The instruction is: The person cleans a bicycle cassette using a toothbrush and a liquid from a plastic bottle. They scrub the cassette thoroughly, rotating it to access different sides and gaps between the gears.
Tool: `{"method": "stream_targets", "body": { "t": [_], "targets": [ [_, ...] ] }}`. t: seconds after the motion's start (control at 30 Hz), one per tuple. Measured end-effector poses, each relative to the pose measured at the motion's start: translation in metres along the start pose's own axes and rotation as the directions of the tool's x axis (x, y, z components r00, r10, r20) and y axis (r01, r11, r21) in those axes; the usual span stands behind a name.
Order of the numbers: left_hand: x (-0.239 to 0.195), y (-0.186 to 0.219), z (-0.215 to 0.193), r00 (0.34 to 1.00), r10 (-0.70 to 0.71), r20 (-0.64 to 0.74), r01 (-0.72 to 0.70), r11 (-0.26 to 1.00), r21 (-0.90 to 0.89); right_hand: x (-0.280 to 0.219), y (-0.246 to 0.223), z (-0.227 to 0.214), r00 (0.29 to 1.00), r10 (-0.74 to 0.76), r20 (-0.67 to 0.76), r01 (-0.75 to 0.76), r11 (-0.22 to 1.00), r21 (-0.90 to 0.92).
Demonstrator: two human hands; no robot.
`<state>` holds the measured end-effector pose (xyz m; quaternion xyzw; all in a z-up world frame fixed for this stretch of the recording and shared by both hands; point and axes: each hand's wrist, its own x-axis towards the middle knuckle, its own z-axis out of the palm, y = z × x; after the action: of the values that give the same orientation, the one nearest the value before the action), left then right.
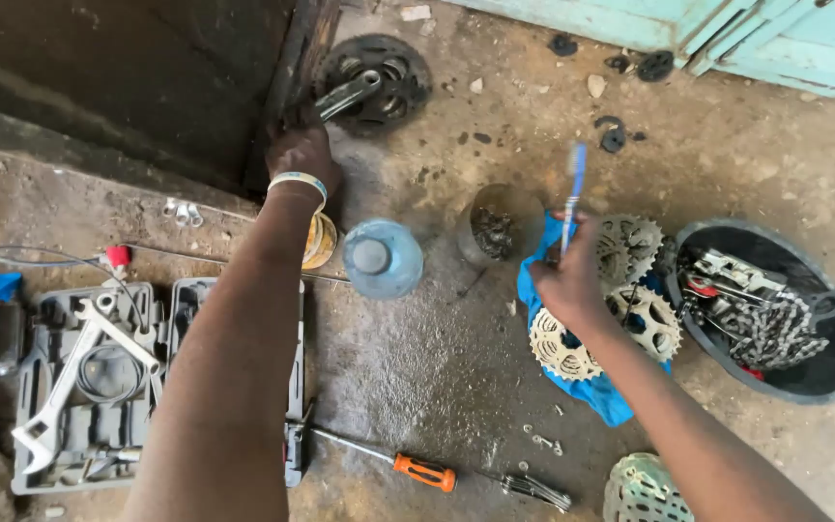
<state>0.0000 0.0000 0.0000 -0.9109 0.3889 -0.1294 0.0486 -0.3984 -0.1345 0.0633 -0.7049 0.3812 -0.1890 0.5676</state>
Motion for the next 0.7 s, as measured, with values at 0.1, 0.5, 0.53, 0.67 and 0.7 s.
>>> {"method": "stream_targets", "body": {
  "t": [0.1, 0.5, 0.53, 0.67, 0.7],
  "targets": [
    [0.005, 0.009, 0.001, 0.974, -0.101, 0.201, 0.117, 0.991, -0.068, -0.017, -0.070, -0.013, 0.989, -0.032, -0.144, 0.042, 0.997, 0.063],
    [0.032, 0.045, -0.065, 0.880, -0.166, 0.444, 0.379, 0.809, -0.449, -0.056, -0.182, 0.052, 0.861, -0.447, 0.244, 0.403, 0.891, 0.210],
    [0.030, 0.035, -0.078, 0.883, -0.167, 0.438, 0.374, 0.814, -0.445, -0.056, -0.184, 0.053, 0.860, -0.452, 0.238, 0.407, 0.887, 0.217],
    [0.002, 0.007, -0.151, 0.852, -0.148, 0.502, 0.436, 0.732, -0.524, -0.056, -0.179, 0.059, 0.798, -0.508, 0.323, 0.570, 0.811, -0.132],
    [-0.002, 0.002, -0.176, 0.854, -0.139, 0.501, 0.441, 0.705, -0.556, -0.052, -0.175, 0.062, 0.796, -0.517, 0.314, 0.591, 0.776, -0.219]
  ]
}}
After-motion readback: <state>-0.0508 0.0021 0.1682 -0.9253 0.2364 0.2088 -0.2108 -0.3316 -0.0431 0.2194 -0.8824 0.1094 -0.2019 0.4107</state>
